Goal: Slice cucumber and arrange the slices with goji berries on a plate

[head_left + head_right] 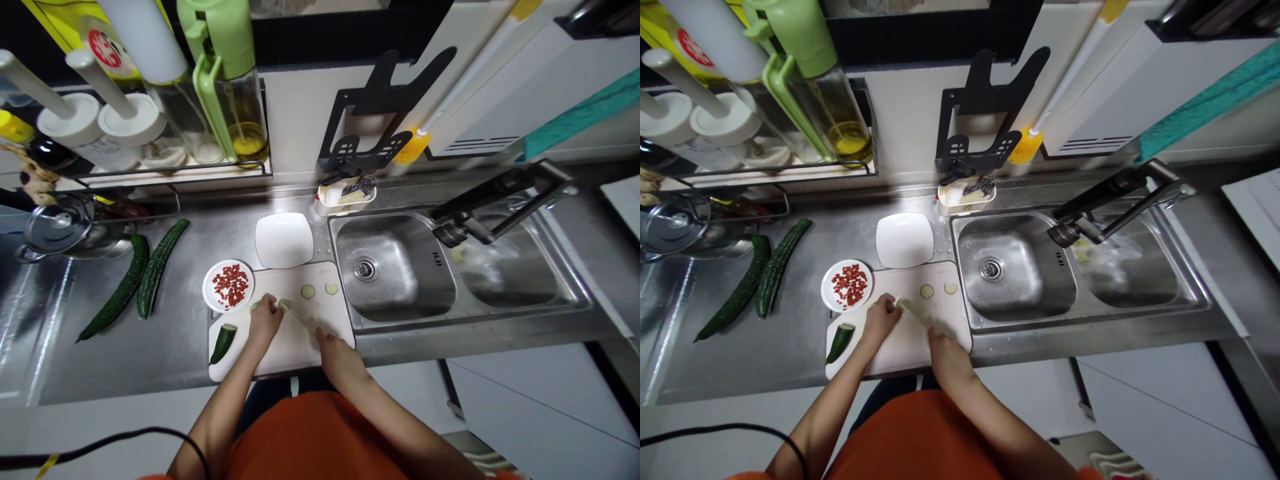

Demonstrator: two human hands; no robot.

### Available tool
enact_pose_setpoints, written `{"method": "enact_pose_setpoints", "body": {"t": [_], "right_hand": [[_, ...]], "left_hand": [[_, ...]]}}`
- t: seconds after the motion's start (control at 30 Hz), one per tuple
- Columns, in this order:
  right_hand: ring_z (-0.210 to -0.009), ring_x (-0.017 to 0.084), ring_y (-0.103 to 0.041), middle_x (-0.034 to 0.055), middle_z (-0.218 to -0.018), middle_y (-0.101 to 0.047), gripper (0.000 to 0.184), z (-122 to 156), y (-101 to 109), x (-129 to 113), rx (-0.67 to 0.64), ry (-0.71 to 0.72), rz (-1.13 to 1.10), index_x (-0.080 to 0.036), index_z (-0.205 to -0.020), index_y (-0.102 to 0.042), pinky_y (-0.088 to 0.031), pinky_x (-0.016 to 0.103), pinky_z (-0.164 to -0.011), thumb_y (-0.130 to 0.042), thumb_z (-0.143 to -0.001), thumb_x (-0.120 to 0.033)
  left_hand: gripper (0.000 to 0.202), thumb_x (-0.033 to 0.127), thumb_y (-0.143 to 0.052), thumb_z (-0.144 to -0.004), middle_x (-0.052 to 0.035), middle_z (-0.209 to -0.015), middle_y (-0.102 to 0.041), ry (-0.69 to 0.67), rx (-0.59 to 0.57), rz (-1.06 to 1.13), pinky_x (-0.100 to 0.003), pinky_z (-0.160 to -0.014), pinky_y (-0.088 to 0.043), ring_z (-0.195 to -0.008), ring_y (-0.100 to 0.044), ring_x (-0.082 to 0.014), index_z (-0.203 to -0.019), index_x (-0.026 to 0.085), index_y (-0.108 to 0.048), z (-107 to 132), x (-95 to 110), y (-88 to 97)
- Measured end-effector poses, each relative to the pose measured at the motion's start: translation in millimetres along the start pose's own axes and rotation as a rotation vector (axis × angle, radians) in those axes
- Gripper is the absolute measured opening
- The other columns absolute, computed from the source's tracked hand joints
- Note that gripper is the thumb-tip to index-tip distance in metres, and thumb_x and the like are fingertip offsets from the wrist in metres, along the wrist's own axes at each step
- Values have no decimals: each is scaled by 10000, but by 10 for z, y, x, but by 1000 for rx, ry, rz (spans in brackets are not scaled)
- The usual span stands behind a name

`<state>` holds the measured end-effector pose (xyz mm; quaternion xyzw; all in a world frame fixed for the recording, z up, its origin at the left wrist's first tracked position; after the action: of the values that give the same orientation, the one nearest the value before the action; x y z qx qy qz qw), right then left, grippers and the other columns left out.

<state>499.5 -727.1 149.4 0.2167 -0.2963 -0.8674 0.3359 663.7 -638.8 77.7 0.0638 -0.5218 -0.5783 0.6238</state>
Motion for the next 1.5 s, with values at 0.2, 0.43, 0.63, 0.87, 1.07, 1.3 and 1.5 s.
{"method": "enact_pose_setpoints", "body": {"t": [0.2,0.43,0.63,0.87,1.07,1.3,1.5], "right_hand": [[-846,242,-650,125,-931,-659,432,-4,9,-13,-1,18,-3,-153,-1122,-511,-484,294,-625,-242,-825,10],[-842,221,-651,129,-930,-659,425,-17,6,-42,8,19,10,-149,-1148,-502,-479,267,-626,-257,-836,3],[-832,223,-653,131,-929,-659,441,-18,2,-52,10,24,29,-153,-1175,-498,-483,271,-623,-254,-841,0],[-837,219,-654,119,-940,-657,408,-7,61,-91,-3,-7,19,-176,-1132,-506,-484,267,-632,-261,-849,-14],[-863,219,-650,126,-989,-644,414,23,121,-110,-53,-45,-13,-181,-1138,-508,-480,279,-664,-255,-852,-22],[-907,252,-638,142,-991,-649,496,212,47,128,-121,-56,-31,-158,-1203,-489,-475,318,-684,-245,-810,20],[-892,248,-645,133,-986,-649,515,272,-16,221,-157,-76,-25,-162,-1213,-479,-475,302,-660,-259,-791,34]], "left_hand": [[79,193,-549,-727,19,-648,-605,-45,6,-6,-214,-605,-331,-618,-544,-110,-804,204,-566,6,-20,-6],[120,214,-480,-773,10,-659,-619,-90,38,-54,-212,-602,-326,-594,-527,-101,-742,199,-595,-33,-22,-19],[134,213,-478,-768,7,-656,-622,-103,41,-72,-211,-594,-323,-591,-525,-102,-720,204,-602,-50,-28,-26],[135,216,-479,-775,4,-667,-624,-91,27,-93,-210,-602,-328,-595,-522,-102,-733,205,-608,-52,-25,-24],[118,194,-494,-766,2,-665,-618,-90,2,-107,-212,-613,-334,-614,-530,-109,-722,200,-603,-52,11,-5],[95,213,-512,-766,-1,-683,-612,-71,-5,-124,-213,-617,-335,-629,-526,-113,-723,197,-595,-53,44,-3],[60,189,-511,-741,8,-677,-583,-128,18,-127,-211,-622,-334,-635,-514,-112,-720,203,-565,-54,81,8]]}}
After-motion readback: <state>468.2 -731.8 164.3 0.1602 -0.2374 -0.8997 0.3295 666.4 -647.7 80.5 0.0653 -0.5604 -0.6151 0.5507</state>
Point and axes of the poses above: each hand's wrist, its own z-axis away from the middle knuckle, its own y-axis out of the back of the hand, x = y × z, the point moved 4 cm from there along -z, towards the middle knuckle
